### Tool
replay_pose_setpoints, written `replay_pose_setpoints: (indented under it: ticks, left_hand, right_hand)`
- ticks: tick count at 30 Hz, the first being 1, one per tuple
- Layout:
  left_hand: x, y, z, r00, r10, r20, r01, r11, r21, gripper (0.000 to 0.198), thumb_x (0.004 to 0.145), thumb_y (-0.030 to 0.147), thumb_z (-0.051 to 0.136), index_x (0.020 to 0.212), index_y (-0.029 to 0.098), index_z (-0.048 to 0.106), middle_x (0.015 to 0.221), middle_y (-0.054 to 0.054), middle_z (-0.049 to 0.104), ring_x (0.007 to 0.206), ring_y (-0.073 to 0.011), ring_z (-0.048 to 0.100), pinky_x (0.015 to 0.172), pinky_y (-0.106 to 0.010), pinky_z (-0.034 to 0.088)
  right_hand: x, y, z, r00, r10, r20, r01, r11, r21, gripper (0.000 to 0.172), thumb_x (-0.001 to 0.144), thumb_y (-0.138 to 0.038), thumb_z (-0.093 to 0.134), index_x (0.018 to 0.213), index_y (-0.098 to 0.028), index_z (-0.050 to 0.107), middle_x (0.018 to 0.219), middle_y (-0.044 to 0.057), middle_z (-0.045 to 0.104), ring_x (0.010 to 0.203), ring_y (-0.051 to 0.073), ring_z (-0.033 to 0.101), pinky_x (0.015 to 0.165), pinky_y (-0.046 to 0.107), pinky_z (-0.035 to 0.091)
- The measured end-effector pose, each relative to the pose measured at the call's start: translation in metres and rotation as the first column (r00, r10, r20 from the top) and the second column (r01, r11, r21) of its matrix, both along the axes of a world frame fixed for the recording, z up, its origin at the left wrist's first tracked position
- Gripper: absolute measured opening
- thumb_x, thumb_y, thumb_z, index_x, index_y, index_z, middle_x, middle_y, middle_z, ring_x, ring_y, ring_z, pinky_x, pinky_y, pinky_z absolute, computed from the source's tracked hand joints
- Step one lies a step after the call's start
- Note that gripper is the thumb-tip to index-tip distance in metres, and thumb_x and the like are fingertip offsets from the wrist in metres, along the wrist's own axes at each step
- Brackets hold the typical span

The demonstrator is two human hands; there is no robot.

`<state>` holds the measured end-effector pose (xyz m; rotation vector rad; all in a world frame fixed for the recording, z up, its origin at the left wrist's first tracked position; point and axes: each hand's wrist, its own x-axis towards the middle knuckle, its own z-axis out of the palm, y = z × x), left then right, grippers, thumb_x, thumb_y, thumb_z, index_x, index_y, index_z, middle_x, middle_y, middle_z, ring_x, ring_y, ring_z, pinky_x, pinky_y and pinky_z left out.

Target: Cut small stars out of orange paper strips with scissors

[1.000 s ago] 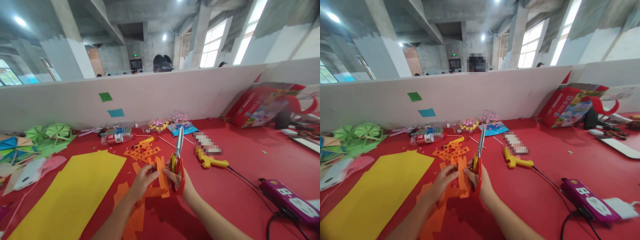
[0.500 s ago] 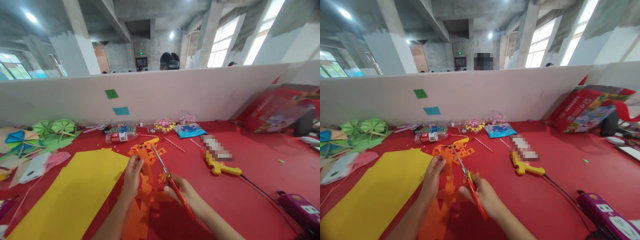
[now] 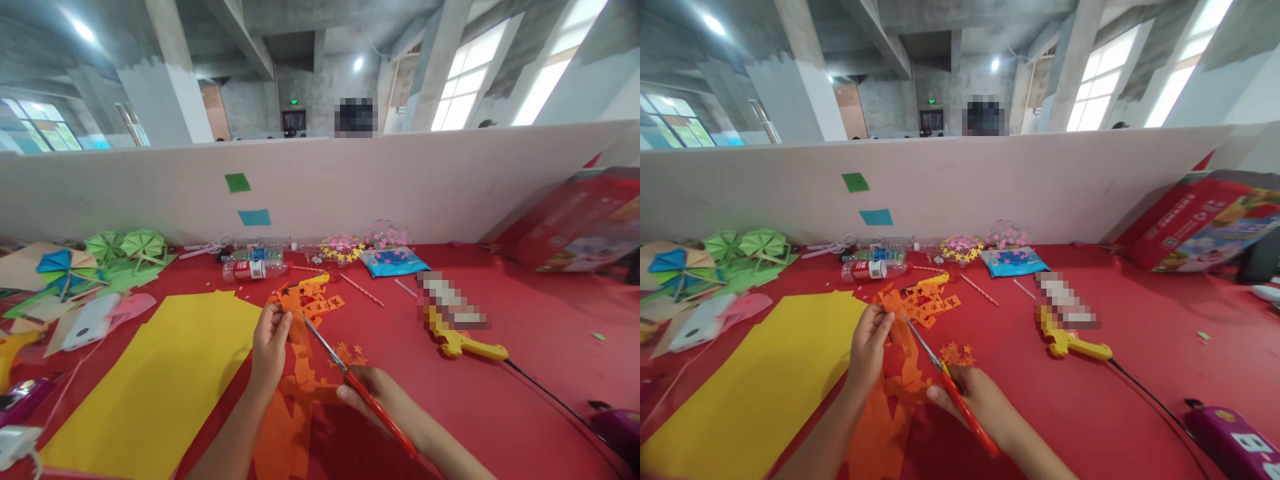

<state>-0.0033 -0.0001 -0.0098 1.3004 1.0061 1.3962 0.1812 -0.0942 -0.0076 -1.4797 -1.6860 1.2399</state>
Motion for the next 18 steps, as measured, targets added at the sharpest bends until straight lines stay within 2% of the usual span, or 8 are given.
replay_pose_setpoints:
  ticks: [7,11,14,18]
  left_hand:
    - [0.000,-0.001,0.006,0.999,0.019,-0.049,-0.018,1.000,0.014,0.022,0.081,0.041,0.062,0.089,0.021,0.058,0.072,0.001,0.057,0.063,-0.0128,0.051,0.061,-0.022,0.040]
    - [0.000,-0.001,0.006,0.999,0.008,-0.046,-0.008,1.000,0.009,0.022,0.081,0.041,0.062,0.088,0.021,0.056,0.065,0.003,0.052,0.059,-0.0119,0.047,0.059,-0.022,0.039]
    - [0.000,-0.001,0.005,0.999,0.010,-0.045,-0.009,1.000,0.006,0.022,0.081,0.041,0.062,0.087,0.021,0.054,0.062,0.004,0.048,0.057,-0.0112,0.045,0.056,-0.021,0.037]
    - [0.001,-0.003,0.005,1.000,0.006,-0.009,-0.006,1.000,-0.007,0.024,0.081,0.041,0.062,0.087,0.021,0.051,0.063,0.005,0.049,0.055,-0.0098,0.044,0.053,-0.020,0.035]
  right_hand:
    - [-0.001,0.000,0.001,0.998,-0.014,-0.061,0.011,0.999,-0.047,0.046,0.078,-0.053,0.063,0.060,-0.021,0.035,0.055,-0.006,0.033,0.051,0.009,0.029,0.044,0.021,0.020]
    - [-0.003,0.000,-0.002,0.989,-0.033,-0.143,0.016,0.993,-0.121,0.043,0.079,-0.053,0.062,0.062,-0.021,0.040,0.054,-0.006,0.037,0.047,0.009,0.032,0.042,0.021,0.023]
    - [-0.006,0.001,-0.006,0.978,-0.039,-0.206,0.005,0.986,-0.166,0.044,0.081,-0.058,0.058,0.062,-0.021,0.042,0.047,-0.007,0.034,0.040,0.008,0.032,0.038,0.021,0.023]
    - [-0.011,0.001,-0.010,0.956,-0.112,-0.271,0.060,0.979,-0.195,0.045,0.075,-0.060,0.063,0.059,-0.022,0.046,0.039,-0.008,0.034,0.032,0.007,0.029,0.033,0.022,0.020]
